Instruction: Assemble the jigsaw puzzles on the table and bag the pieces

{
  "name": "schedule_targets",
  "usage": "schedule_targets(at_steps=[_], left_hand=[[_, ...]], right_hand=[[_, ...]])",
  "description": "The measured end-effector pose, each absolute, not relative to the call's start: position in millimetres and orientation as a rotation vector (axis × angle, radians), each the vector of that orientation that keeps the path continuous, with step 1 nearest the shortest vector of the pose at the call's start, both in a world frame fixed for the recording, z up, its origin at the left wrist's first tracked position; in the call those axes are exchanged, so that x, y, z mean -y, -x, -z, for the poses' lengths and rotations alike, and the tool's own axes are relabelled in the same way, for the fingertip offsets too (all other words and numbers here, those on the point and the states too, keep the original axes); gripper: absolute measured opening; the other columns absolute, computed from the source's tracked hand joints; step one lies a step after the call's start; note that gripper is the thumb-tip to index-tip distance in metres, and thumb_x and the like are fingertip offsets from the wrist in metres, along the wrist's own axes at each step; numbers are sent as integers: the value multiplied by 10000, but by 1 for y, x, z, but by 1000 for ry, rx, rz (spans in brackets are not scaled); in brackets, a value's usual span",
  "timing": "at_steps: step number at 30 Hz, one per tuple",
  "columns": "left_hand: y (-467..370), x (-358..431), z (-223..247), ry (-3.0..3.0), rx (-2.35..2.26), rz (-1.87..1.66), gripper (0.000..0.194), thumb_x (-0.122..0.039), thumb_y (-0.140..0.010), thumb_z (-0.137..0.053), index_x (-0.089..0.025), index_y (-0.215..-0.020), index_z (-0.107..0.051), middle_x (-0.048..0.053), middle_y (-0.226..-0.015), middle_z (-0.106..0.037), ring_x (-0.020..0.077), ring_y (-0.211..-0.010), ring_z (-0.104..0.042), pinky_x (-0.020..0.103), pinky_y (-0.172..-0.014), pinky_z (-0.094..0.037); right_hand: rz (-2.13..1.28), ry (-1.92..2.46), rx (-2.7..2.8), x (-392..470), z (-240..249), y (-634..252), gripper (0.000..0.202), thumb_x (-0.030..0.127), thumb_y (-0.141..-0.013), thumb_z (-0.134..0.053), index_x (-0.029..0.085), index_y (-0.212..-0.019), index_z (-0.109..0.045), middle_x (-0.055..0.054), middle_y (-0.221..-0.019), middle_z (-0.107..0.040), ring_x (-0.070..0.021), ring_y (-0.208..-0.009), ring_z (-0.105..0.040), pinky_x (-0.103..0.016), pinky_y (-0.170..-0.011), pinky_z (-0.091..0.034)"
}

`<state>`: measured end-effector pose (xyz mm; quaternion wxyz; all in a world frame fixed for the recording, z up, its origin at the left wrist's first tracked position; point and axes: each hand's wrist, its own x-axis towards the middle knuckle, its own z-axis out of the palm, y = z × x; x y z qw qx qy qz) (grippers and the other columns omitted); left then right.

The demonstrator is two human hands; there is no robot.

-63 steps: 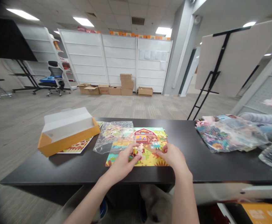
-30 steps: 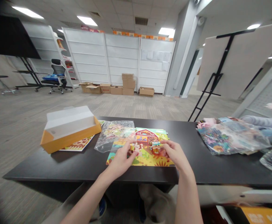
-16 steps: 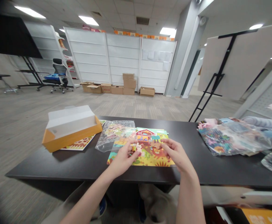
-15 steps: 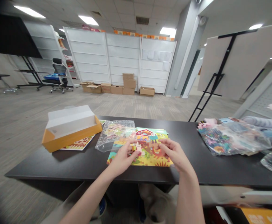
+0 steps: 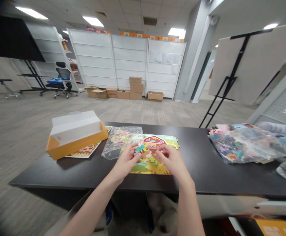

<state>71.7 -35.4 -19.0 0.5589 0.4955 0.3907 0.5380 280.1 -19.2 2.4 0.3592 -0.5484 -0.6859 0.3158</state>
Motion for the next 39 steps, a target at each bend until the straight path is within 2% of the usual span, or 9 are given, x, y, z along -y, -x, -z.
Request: schedule_targets(at_steps=[2,4,9,12,19,28,34,39], left_hand=[[-67,37,15,-1173,-914,-1278,484,-285,-842,-709,-186,-1267,-497,103,-1109,-712,216,-990,-700,322,-850,-544],[-63,39,12,-1176,-908,-1275,473,-283,-842,-711,-188,-1257,-505,112,-1156,-709,226,-1030,-701,341,-905,-530],[-63,42,11,-1146,-913,-1264,492,-303,-803,-753,-188,-1222,-523,121,-1162,-715,245,-1044,-703,348,-901,-532],[-65,45,9,-1094,-914,-1249,502,-315,-799,-757,-187,-1224,-523,112,-1113,-728,238,-1008,-707,348,-883,-537],[-67,49,0,-925,-883,-1181,598,-361,-737,-832,-208,-1227,-524,108,-1172,-696,231,-1068,-672,319,-861,-511],[-76,47,1,-850,-868,-1166,559,-331,-749,-831,-217,-1200,-521,96,-1167,-679,231,-1105,-649,317,-865,-485],[-79,46,-1,-853,-875,-1147,579,-338,-754,-830,-229,-1230,-519,98,-1181,-681,232,-1106,-653,335,-897,-476],[-79,44,2,-869,-870,-1151,592,-350,-761,-825,-227,-1248,-512,105,-1191,-679,236,-1107,-653,334,-890,-489]], right_hand=[[-671,1602,1833,17,2,-290,269,472,-818,-647,205,-790,-647,-44,-707,-712,-188,-629,-645,-284,-595,-454],[-603,1735,1927,17,6,-297,266,469,-799,-673,211,-751,-633,-38,-698,-707,-188,-630,-638,-279,-588,-434],[-434,1840,2061,19,9,-292,358,501,-715,-772,225,-915,-661,-16,-756,-690,-183,-663,-603,-270,-588,-376],[-391,1878,2066,21,7,-284,376,498,-688,-803,223,-898,-656,-28,-800,-684,-192,-703,-608,-274,-600,-361],[-409,1903,2015,21,11,-287,318,469,-682,-816,220,-798,-657,-41,-793,-713,-192,-679,-615,-280,-586,-367],[-452,1985,1891,19,8,-299,199,345,-653,-838,219,-766,-734,-69,-788,-756,-240,-727,-683,-308,-603,-418],[-471,2014,1865,17,7,-296,219,330,-640,-834,209,-674,-654,-70,-732,-736,-225,-675,-658,-312,-599,-429],[-584,1926,1819,17,10,-302,259,339,-632,-822,219,-685,-599,-35,-666,-701,-188,-605,-623,-291,-569,-421]])
